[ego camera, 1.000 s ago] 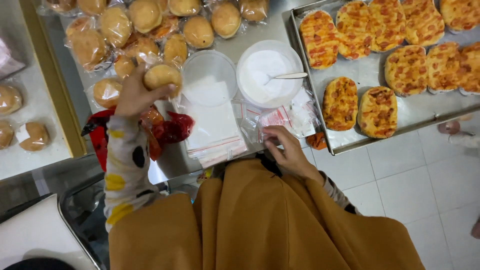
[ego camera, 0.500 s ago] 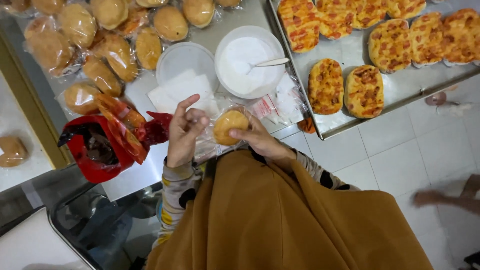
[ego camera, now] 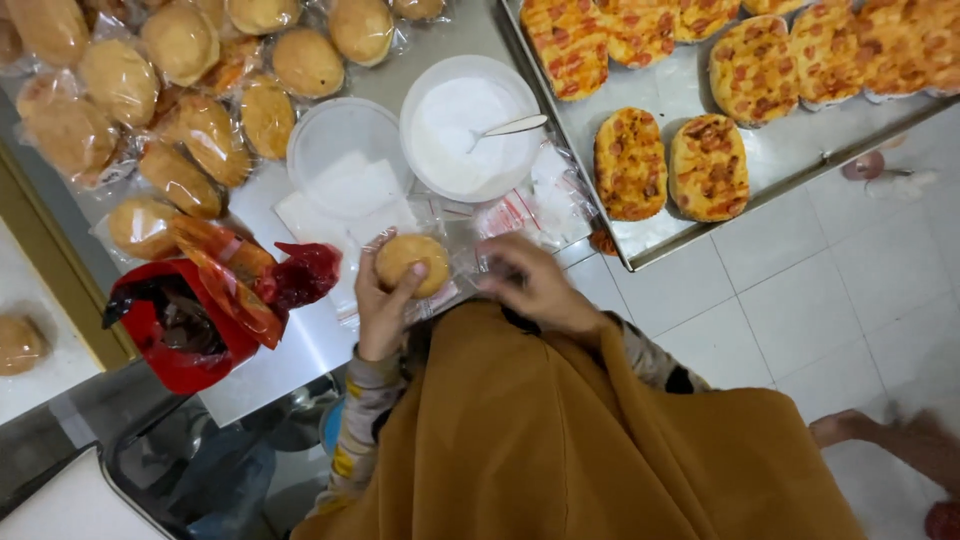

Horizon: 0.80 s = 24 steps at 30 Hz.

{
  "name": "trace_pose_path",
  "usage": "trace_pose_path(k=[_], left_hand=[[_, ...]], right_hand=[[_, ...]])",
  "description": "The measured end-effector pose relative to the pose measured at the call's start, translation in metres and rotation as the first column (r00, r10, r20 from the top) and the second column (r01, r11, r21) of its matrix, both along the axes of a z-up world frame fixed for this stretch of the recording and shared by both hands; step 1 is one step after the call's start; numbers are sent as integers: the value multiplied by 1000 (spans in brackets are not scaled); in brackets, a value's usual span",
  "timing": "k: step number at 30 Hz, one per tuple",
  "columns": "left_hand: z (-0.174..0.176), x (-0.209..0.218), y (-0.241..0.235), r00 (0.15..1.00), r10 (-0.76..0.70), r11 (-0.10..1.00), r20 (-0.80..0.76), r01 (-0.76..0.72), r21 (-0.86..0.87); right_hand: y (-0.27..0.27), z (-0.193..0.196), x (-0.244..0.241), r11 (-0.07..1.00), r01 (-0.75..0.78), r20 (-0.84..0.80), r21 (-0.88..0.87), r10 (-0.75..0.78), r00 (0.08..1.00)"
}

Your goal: Packaging individual buns into plastic bags at a bakery counter.

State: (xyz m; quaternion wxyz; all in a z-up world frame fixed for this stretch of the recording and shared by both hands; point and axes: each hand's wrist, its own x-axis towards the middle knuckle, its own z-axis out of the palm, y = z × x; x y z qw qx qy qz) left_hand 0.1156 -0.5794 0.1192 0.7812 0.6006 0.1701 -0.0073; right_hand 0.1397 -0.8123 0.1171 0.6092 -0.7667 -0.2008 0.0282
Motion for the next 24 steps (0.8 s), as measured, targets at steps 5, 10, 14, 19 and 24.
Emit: trace_pose_path(k=[5, 10, 14, 19, 24], left_hand=[[9, 14, 18, 989, -146, 985, 37, 142, 97], [-17, 15, 18, 982, -178, 983, 65, 180, -37], [-27, 11, 14, 996, -83, 945, -11, 76, -317], [-38, 5, 21, 997, -71, 910, 14, 70, -409], [-82, 4, 29, 997, 52, 767, -52, -73, -637]], right_hand=[[-84, -43, 43, 628, 407, 483, -663, -56, 874], [-98, -54, 72, 416, 324, 418, -849, 156, 895], [-106, -62, 86, 440, 242, 357, -865, 202, 912], [-112, -48, 93, 489, 230, 375, -841, 221, 900], [-103, -14, 90, 763, 159, 199, -626, -41, 979]])
